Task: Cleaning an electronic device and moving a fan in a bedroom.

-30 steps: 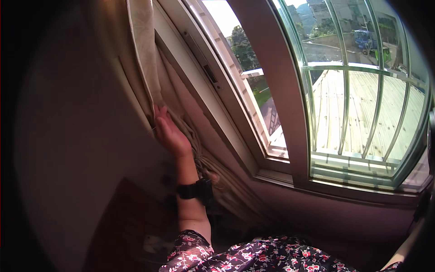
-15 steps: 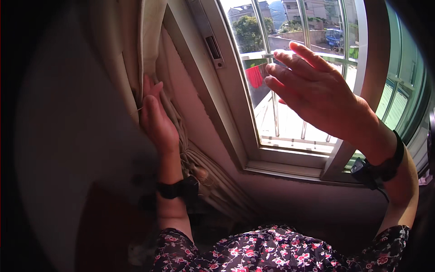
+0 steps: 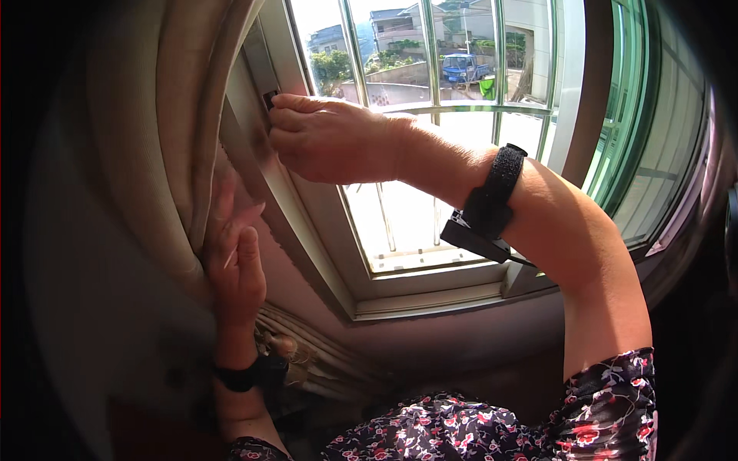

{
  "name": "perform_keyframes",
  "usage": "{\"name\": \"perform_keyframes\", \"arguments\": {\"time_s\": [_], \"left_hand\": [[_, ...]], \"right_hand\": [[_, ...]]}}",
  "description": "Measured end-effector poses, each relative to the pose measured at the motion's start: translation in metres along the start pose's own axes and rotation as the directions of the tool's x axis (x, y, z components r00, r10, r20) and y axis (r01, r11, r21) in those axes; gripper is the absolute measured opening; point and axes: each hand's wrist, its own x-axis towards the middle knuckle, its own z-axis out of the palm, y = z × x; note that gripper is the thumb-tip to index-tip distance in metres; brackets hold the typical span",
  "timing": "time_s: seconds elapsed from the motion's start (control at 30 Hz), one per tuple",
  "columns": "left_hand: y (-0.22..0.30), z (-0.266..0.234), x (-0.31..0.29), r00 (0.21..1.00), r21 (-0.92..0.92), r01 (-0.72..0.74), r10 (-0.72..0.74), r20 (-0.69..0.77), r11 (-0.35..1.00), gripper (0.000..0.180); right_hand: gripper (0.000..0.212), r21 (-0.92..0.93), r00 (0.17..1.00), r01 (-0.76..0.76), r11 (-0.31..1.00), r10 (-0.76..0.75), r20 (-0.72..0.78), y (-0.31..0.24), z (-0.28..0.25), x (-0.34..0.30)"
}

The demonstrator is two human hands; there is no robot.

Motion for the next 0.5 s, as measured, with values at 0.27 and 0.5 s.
{"name": "perform_keyframes", "arguments": {"time_s": [0.27, 0.5], "left_hand": [[0.000, 0.018, 0.009, 0.882, 0.172, -0.399, 0.325, 0.342, 0.901, 0.016], [-0.013, 0.024, 0.000, 0.893, 0.282, -0.414, 0.327, 0.308, 0.865, 0.022]], "right_hand": [[0.005, 0.031, 0.985, 0.049, 0.998, -0.043, -0.168, 0.013, -0.004, 0.009], [0.008, 0.025, 0.948, -0.053, 0.998, 0.058, -0.314, 0.008, -0.001, 0.020]]}}
